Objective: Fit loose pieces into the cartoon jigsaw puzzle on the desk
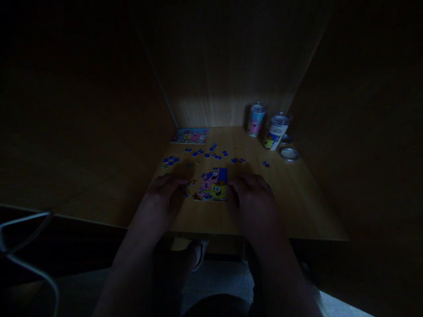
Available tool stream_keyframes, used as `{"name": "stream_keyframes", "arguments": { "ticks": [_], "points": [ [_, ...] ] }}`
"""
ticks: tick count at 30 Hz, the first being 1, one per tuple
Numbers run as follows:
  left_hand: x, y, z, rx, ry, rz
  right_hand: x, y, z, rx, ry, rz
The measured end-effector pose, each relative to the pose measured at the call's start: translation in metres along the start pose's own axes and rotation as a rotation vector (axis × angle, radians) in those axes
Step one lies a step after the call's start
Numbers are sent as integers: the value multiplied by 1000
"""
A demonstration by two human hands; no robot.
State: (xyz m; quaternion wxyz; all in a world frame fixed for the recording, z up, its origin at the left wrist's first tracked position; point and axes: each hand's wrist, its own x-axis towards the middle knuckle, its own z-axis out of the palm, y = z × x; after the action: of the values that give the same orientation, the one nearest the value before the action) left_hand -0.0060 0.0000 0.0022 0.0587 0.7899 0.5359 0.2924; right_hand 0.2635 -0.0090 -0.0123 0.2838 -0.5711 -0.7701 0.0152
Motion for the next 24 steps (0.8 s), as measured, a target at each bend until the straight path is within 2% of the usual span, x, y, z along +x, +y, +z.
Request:
{"name": "stream_keyframes", "arguments": {
  "ticks": [6, 12, 18, 24],
  "points": [
    [0, 2, -5, -20, -32, 52, -1, 1, 0, 68, -7, -53],
    [-2, -3, -5, -34, 85, -51, -1, 4, -4, 155, -127, -189],
    [-3, -6, -9, -130, 125, -115, -1, 3, -3, 136, -84, -130],
    [-2, -1, -5, -19, 62, -8, -1, 1, -2, 139, -48, -94]
  ]
}}
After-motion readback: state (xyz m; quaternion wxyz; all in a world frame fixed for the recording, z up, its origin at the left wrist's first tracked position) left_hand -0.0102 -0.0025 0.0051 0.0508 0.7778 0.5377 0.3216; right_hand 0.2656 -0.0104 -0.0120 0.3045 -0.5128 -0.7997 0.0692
